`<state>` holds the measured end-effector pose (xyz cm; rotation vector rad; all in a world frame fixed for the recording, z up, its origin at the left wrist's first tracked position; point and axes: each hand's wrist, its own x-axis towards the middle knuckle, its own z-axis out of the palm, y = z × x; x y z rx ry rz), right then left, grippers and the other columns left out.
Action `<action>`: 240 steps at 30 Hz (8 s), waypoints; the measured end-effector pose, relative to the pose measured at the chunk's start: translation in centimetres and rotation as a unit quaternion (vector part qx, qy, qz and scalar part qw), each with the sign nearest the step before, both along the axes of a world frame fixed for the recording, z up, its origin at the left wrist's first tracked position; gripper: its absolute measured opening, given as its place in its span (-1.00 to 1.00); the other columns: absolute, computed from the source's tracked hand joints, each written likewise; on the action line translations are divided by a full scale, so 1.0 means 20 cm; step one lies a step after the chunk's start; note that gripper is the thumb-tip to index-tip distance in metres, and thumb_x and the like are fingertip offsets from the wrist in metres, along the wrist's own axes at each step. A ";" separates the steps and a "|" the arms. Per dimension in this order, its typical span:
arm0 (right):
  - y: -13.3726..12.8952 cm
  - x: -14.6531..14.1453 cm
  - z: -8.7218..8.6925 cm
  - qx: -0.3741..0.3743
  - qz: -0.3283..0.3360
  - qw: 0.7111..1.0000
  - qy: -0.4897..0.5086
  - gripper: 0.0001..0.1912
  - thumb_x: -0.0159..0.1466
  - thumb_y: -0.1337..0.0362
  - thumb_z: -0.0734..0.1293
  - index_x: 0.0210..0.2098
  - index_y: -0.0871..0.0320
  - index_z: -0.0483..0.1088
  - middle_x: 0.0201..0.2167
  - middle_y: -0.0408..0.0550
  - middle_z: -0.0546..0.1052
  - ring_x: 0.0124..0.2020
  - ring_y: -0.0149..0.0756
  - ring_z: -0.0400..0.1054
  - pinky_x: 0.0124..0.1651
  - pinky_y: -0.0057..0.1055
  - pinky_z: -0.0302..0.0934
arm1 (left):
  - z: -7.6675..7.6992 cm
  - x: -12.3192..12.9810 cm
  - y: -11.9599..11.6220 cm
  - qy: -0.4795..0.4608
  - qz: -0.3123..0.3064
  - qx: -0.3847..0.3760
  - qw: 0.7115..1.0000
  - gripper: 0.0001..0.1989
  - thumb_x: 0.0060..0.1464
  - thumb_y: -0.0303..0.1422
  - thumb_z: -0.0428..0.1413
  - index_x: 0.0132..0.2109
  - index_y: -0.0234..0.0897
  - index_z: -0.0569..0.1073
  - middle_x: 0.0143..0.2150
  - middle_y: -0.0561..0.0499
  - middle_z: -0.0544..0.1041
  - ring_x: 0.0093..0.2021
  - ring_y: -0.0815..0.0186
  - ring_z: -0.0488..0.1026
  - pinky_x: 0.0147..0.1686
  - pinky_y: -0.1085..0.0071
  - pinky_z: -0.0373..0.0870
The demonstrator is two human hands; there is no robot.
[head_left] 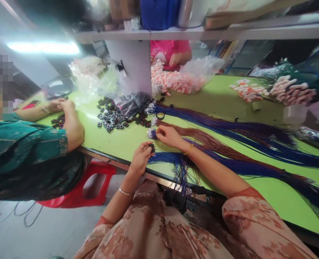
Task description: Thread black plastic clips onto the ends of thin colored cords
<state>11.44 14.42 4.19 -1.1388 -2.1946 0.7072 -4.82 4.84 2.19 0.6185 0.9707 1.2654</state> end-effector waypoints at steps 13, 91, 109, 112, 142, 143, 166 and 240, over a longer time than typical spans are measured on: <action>-0.24 0.02 0.03 -0.062 -0.009 0.995 0.081 -0.86 0.11 0.29 0.26 -0.55 0.18 0.34 -0.64 -0.25 0.31 -0.57 -0.49 0.06 -0.48 -0.50 -0.09 | -0.03 0.02 0.01 -0.101 -0.013 -0.025 0.995 -0.77 -0.06 -0.49 0.24 -0.18 -0.30 0.48 -0.25 0.02 0.49 -0.30 0.44 0.43 -0.30 0.52 0.38; 0.28 -0.05 0.08 -0.031 -0.031 0.995 0.088 -0.87 0.10 0.29 0.24 -0.47 0.23 0.38 -0.54 -0.17 0.43 -0.49 -0.45 0.18 -0.39 -0.51 0.04 | -0.13 0.14 0.09 -0.052 0.009 -0.002 0.999 -0.69 -0.17 -0.36 0.33 -0.22 -0.31 0.47 -0.35 0.04 0.50 -0.36 0.44 0.43 -0.34 0.49 0.35; -0.17 0.10 -0.15 -0.069 -0.042 0.993 0.090 -0.86 0.09 0.26 0.24 -0.53 0.19 0.34 -0.63 -0.24 0.31 -0.58 -0.49 0.07 -0.48 -0.52 -0.09 | -0.15 0.12 0.11 -0.102 0.009 0.003 0.995 -0.76 -0.12 -0.48 0.27 -0.22 -0.29 0.49 -0.30 0.04 0.49 -0.33 0.44 0.42 -0.32 0.49 0.36; -0.18 0.09 -0.14 -0.055 -0.058 0.995 0.058 -0.85 0.09 0.26 0.24 -0.53 0.19 0.36 -0.63 -0.23 0.33 -0.57 -0.48 0.08 -0.48 -0.50 -0.11 | -0.14 0.12 0.11 -0.096 0.010 0.000 0.995 -0.77 -0.11 -0.49 0.26 -0.22 -0.29 0.49 -0.32 0.03 0.49 -0.34 0.42 0.43 -0.32 0.48 0.37; -0.14 0.10 -0.17 -0.138 -0.014 0.986 0.088 -0.73 0.12 0.17 0.21 -0.63 0.18 0.25 -0.66 -0.25 0.24 -0.57 -0.49 0.03 -0.47 -0.48 -0.11 | -0.15 0.16 0.08 0.002 0.018 0.044 0.999 -0.68 -0.19 -0.36 0.36 -0.21 -0.27 0.51 -0.37 0.07 0.49 -0.40 0.48 0.41 -0.35 0.54 0.38; -0.14 0.10 -0.16 -0.135 -0.016 0.987 0.083 -0.74 0.13 0.19 0.21 -0.62 0.18 0.26 -0.65 -0.24 0.26 -0.56 -0.48 0.03 -0.46 -0.47 -0.10 | -0.16 0.16 0.09 0.005 0.022 0.046 0.999 -0.67 -0.19 -0.36 0.36 -0.21 -0.27 0.51 -0.36 0.07 0.50 -0.40 0.48 0.41 -0.35 0.55 0.38; -0.15 0.12 -0.12 -0.125 -0.003 0.991 0.049 -0.77 0.13 0.25 0.19 -0.62 0.18 0.23 -0.65 -0.25 0.22 -0.56 -0.49 0.03 -0.46 -0.49 -0.12 | -0.18 0.16 0.10 0.006 0.028 0.045 0.999 -0.64 -0.20 -0.31 0.38 -0.20 -0.28 0.51 -0.36 0.08 0.49 -0.40 0.49 0.40 -0.35 0.54 0.36; -0.28 0.11 0.09 0.016 0.174 0.954 -0.245 -0.80 0.32 0.26 0.18 -0.36 0.20 0.37 -0.42 -0.03 0.49 -0.44 -0.36 0.26 -0.36 -0.44 -0.03 | 0.04 -0.42 0.16 0.096 0.084 0.056 0.990 -0.54 -0.25 -0.35 0.33 -0.12 -0.25 0.44 -0.30 -0.01 0.55 -0.49 0.48 0.44 -0.51 0.55 0.33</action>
